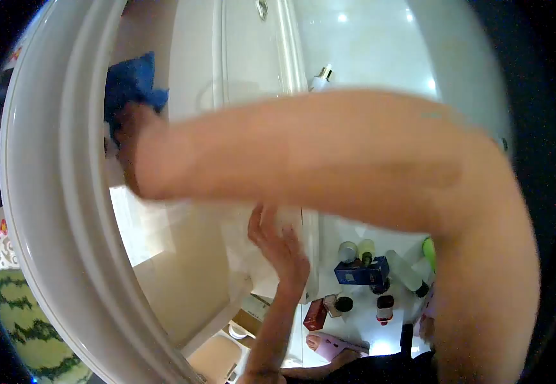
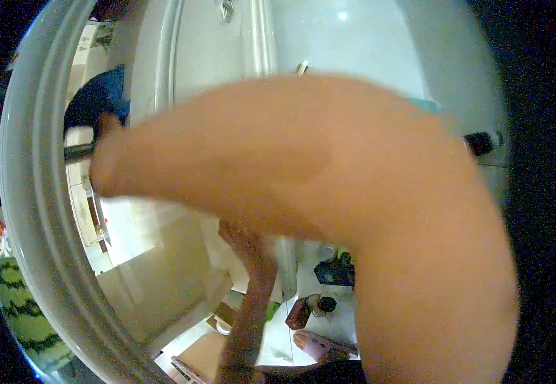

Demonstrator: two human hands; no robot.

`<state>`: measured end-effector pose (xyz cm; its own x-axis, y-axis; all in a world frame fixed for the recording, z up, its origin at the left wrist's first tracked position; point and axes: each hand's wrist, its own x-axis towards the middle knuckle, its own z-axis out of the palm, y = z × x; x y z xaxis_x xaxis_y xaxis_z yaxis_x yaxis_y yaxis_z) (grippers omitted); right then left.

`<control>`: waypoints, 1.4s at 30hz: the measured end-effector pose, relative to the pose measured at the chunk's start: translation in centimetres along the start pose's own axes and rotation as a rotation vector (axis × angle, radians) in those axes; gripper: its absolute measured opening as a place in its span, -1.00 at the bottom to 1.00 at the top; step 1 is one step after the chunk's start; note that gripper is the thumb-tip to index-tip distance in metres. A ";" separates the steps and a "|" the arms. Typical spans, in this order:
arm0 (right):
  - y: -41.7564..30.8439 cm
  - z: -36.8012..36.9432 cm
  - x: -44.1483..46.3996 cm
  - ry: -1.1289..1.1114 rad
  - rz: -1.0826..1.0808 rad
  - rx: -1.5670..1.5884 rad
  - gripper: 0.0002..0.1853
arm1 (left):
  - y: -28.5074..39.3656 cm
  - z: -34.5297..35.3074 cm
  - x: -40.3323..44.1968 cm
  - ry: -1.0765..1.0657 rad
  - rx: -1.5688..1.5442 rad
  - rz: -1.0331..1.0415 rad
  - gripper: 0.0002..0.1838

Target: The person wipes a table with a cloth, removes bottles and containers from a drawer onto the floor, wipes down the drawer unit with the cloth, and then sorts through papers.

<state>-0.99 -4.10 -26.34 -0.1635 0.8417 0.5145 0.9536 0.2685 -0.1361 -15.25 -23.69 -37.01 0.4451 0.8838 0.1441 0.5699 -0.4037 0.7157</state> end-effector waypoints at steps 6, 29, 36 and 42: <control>16.1 -8.7 5.0 -0.495 0.665 0.289 -0.78 | 3.7 2.0 2.2 -0.020 0.587 -0.037 -0.38; 12.8 -0.6 -7.5 0.711 0.664 0.366 -0.34 | 3.6 2.5 2.9 -0.086 0.714 -0.005 -0.25; 2.9 -1.7 -17.3 0.413 0.401 0.779 -0.30 | -0.6 2.0 0.3 -0.125 0.879 0.001 -0.26; 1.8 4.1 -19.2 0.561 0.746 1.057 -0.29 | 2.8 2.8 3.0 -0.046 0.705 0.016 -0.30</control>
<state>2.87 -17.84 -39.91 0.6483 0.7116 0.2706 0.0923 0.2793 -0.9557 -10.41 -22.82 -36.45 0.4772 0.8718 0.1108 0.8677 -0.4874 0.0982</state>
